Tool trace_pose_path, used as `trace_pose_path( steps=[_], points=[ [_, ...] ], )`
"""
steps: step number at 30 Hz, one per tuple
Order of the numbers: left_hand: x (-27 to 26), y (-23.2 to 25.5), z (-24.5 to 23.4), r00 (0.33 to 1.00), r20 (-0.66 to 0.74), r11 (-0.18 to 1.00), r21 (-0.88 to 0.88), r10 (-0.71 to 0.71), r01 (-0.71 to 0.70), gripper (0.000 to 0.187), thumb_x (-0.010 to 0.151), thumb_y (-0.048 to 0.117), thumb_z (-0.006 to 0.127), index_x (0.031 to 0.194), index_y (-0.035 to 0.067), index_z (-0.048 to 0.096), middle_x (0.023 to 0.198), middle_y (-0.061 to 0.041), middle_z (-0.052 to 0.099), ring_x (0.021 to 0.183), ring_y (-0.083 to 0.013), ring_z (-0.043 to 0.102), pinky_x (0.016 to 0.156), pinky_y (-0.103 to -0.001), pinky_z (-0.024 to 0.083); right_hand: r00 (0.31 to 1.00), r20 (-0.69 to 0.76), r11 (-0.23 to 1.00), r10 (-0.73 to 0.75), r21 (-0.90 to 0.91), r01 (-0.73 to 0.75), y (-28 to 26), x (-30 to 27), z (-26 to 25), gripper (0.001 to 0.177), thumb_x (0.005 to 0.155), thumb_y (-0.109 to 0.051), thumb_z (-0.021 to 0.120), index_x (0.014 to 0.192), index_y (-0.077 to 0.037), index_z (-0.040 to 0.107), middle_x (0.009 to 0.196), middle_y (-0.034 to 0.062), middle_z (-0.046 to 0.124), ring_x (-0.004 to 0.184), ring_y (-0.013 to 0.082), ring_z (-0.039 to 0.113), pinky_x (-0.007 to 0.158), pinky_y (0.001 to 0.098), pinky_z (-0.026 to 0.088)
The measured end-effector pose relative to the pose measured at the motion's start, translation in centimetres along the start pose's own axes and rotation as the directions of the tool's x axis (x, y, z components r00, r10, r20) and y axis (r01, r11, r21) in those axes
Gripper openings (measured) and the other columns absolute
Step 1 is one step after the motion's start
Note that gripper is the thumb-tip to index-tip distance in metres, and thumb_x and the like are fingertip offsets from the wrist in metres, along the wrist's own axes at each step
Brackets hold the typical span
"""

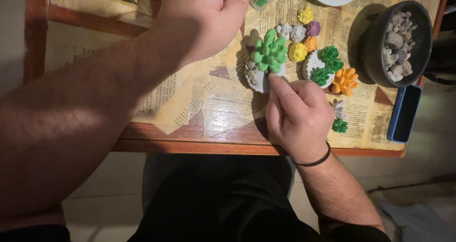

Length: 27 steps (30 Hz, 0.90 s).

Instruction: Decorating a candle base by gluing small wax succulents and stones onto it to create an arrangement.

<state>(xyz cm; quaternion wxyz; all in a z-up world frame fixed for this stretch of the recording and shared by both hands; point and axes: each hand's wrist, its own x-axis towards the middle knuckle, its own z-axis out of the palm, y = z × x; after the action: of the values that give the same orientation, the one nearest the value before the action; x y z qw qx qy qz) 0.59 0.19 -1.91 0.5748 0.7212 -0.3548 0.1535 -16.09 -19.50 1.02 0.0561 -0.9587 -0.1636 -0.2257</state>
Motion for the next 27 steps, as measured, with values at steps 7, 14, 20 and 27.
trace_pose_path(
  steps=[7, 14, 20, 27],
  points=[
    [0.0, 0.5, -0.2, 0.993, 0.042, 0.992, -0.046, -0.112, 0.114, 0.024, 0.096, 0.0, 0.048, 0.098, 0.01, 0.07, 0.082, 0.002, 0.063, 0.065, -0.0103, 0.05, 0.061, -0.029, 0.04, 1.0, -0.004, 0.999, -0.014, 0.033, 0.015, -0.1, 0.4, -0.1, 0.022, 0.1, 0.001, 0.073, 0.119, -0.006, 0.078, 0.09, 0.0088, 0.064, 0.075, 0.0259, 0.06, 0.068, 0.0354, 0.05],
    [0.1, 1.0, -0.5, 0.984, 0.066, 0.985, -0.011, -0.168, 0.169, 0.026, 0.098, 0.0, 0.05, 0.099, 0.013, 0.072, 0.073, 0.005, 0.058, 0.058, -0.0089, 0.047, 0.053, -0.028, 0.036, 1.0, -0.006, 0.999, 0.002, 0.034, -0.002, -0.1, 0.3, -0.2, 0.02, 0.1, -0.001, 0.072, 0.118, -0.007, 0.078, 0.089, 0.0074, 0.064, 0.074, 0.0244, 0.06, 0.064, 0.0346, 0.049],
    [0.4, 1.5, -0.9, 0.99, 0.08, 0.989, -0.081, -0.117, 0.124, 0.025, 0.097, -0.004, 0.045, 0.1, 0.007, 0.068, 0.079, -0.001, 0.058, 0.063, -0.0118, 0.047, 0.058, -0.029, 0.037, 1.0, 0.002, 0.999, 0.02, 0.032, -0.02, 0.0, 0.1, -0.1, 0.021, 0.1, -0.004, 0.073, 0.119, -0.009, 0.078, 0.089, 0.0068, 0.064, 0.074, 0.0249, 0.06, 0.063, 0.0358, 0.049],
    [0.6, 1.4, -0.8, 0.984, 0.097, 0.985, -0.063, -0.152, 0.159, 0.029, 0.095, -0.003, 0.042, 0.099, 0.008, 0.069, 0.075, 0.0, 0.063, 0.062, -0.0107, 0.058, 0.057, -0.028, 0.043, 0.999, 0.029, 0.998, 0.033, 0.056, -0.035, -0.1, 0.3, -0.2, 0.022, 0.1, -0.006, 0.073, 0.122, -0.009, 0.077, 0.089, 0.0069, 0.063, 0.074, 0.0254, 0.06, 0.063, 0.0366, 0.049]
  ],
)
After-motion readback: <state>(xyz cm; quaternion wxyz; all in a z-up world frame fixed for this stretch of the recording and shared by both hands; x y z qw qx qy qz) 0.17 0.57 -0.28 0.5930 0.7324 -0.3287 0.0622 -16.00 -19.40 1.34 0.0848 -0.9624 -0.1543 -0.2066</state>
